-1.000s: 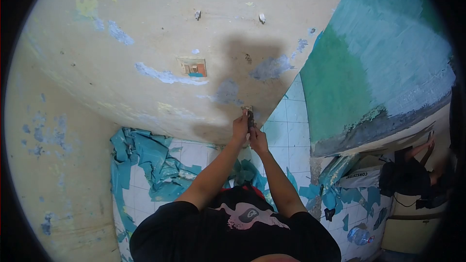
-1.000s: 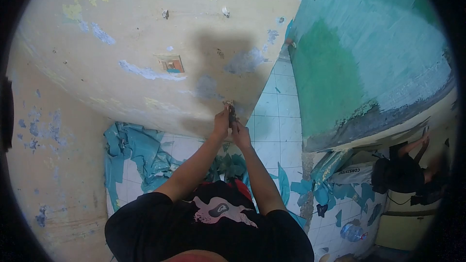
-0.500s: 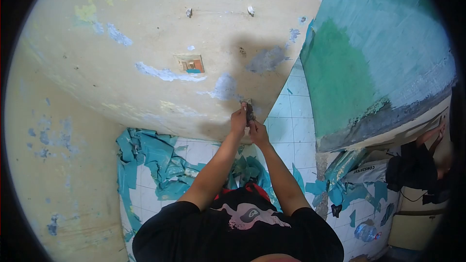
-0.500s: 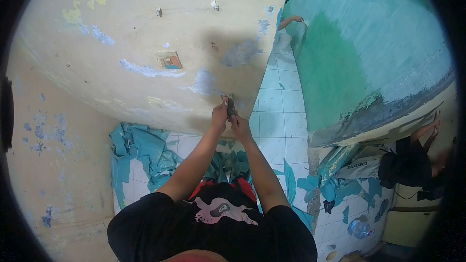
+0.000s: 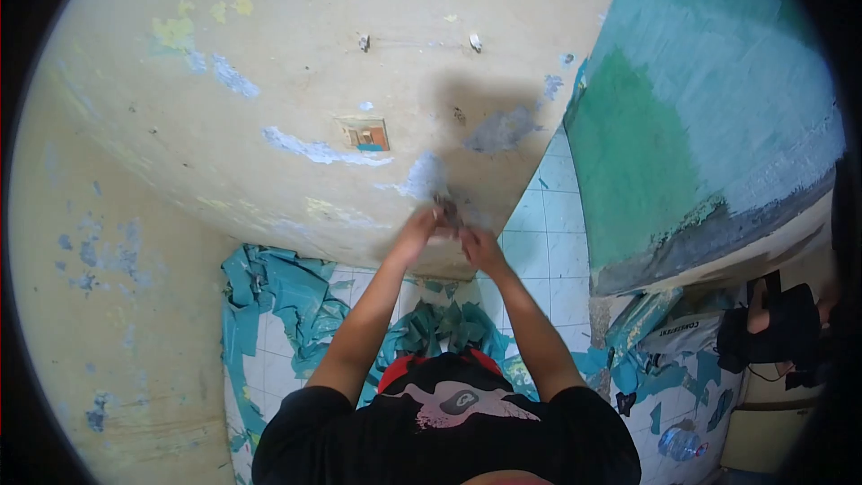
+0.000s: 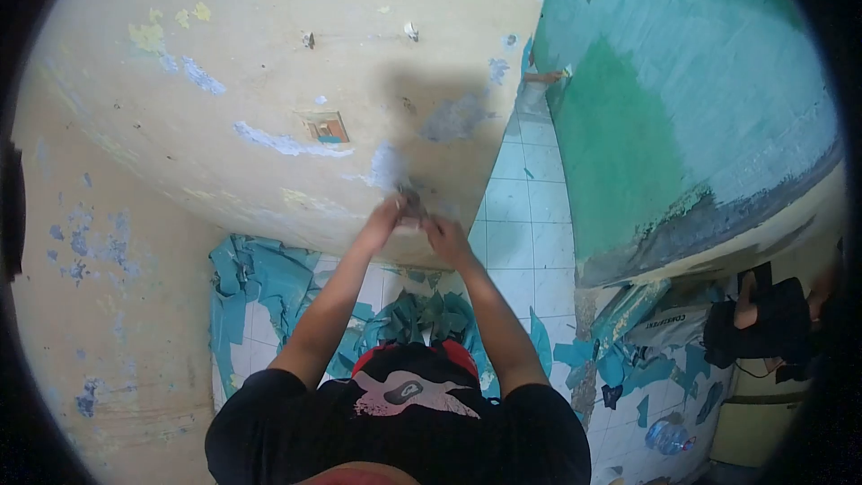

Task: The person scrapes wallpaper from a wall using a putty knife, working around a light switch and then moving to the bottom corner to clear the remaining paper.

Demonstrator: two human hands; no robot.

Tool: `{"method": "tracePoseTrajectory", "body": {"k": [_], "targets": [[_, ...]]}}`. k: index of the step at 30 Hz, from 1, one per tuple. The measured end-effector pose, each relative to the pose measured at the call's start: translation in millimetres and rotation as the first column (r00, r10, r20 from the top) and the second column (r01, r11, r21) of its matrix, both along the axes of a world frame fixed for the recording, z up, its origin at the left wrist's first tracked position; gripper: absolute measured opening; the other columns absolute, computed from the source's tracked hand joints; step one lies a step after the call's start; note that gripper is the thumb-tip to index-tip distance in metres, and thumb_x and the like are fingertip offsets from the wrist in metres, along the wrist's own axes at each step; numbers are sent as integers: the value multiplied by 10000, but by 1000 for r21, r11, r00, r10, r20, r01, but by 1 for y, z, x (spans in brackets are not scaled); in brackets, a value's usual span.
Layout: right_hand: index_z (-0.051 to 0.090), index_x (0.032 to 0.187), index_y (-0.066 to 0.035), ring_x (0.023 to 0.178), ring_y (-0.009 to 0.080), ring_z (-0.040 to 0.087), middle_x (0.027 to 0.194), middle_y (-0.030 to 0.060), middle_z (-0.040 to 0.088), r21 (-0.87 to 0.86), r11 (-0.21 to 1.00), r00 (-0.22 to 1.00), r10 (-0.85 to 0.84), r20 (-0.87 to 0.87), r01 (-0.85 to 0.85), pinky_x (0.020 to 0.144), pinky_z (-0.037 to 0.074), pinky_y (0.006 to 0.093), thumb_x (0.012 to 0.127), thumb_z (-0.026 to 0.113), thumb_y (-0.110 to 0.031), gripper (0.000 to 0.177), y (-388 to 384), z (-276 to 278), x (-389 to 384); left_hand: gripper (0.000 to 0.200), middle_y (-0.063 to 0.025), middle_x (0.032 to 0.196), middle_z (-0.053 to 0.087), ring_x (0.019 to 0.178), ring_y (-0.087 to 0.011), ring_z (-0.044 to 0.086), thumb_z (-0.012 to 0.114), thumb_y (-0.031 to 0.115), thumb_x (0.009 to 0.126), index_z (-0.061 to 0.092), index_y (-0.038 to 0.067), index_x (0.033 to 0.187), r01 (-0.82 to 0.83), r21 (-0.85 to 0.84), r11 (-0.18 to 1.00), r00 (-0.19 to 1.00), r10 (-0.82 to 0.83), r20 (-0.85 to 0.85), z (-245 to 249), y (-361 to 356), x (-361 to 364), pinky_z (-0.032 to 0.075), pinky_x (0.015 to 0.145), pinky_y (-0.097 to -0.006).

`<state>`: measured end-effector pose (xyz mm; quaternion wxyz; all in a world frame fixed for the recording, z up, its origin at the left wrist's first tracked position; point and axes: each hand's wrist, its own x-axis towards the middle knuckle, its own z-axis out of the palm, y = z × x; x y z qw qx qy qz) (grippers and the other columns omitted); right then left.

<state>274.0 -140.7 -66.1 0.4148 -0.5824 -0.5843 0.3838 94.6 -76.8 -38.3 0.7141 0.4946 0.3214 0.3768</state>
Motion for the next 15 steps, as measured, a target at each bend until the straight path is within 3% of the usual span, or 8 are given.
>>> {"method": "tracePoseTrajectory", "body": {"k": [2,4,5,7,8,9,11,15], "targets": [[633,1043,1,806,336,644,843,202,660,-217,975,998,-53,-34,44,745,484,397,949,506,-359,393,-48,-52,-3,400,-139,1019,686,890,-208,659,460,342,975,589,24,1181,87,-32,996,957,-93,-275,-110,-20,-46,509,819,-343],[643,883,-36,457,193,551,597,78,581,-415,897,982,-89,169,152,471,452,358,946,477,-452,453,-110,-168,17,415,-208,1174,614,1058,-296,614,408,331,962,581,41,1204,573,71,817,285,-118,-951,-222,-60,-119,454,923,-402],[633,856,-31,475,246,589,646,117,619,-720,685,992,-35,119,110,495,474,395,937,460,-478,486,-148,-179,32,402,-220,1156,613,1077,-336,592,416,334,938,637,39,1099,620,114,777,206,-21,-978,-337,-104,-198,432,947,-417],[605,757,-39,517,300,632,671,117,625,-406,914,906,177,385,-6,564,512,459,877,560,-318,308,-264,-313,75,305,-200,1096,644,996,-360,631,581,240,781,689,61,1003,633,9,774,170,-128,-977,-273,-242,-300,471,902,-476],[600,770,-45,537,307,646,696,122,629,-441,896,595,385,705,-56,546,523,462,792,635,-174,136,-298,-287,79,269,-217,996,656,942,-375,638,541,222,801,692,53,948,225,431,874,319,352,-880,-241,-322,-325,488,870,-470],[629,898,-34,535,295,644,743,140,640,-544,839,675,403,618,-3,476,508,448,740,672,-105,179,-332,-293,91,269,-217,996,656,942,-375,638,541,222,801,692,53,948,235,441,866,334,354,-874,-236,-328,-339,488,870,-470],[640,1026,-21,519,285,631,750,154,631,-840,458,949,-246,195,291,422,477,454,789,617,-149,270,-364,-243,92,264,-218,982,657,930,-376,639,529,218,809,690,51,936,336,392,857,300,297,-907,-236,-338,-369,489,856,-472],[629,1117,-43,455,238,563,676,101,569,-822,411,851,-502,157,394,386,431,393,911,433,-256,355,-368,-213,101,258,-219,953,659,905,-379,640,507,210,825,686,47,913,510,250,823,187,177,-966,-268,-338,-379,493,829,-475]]}}
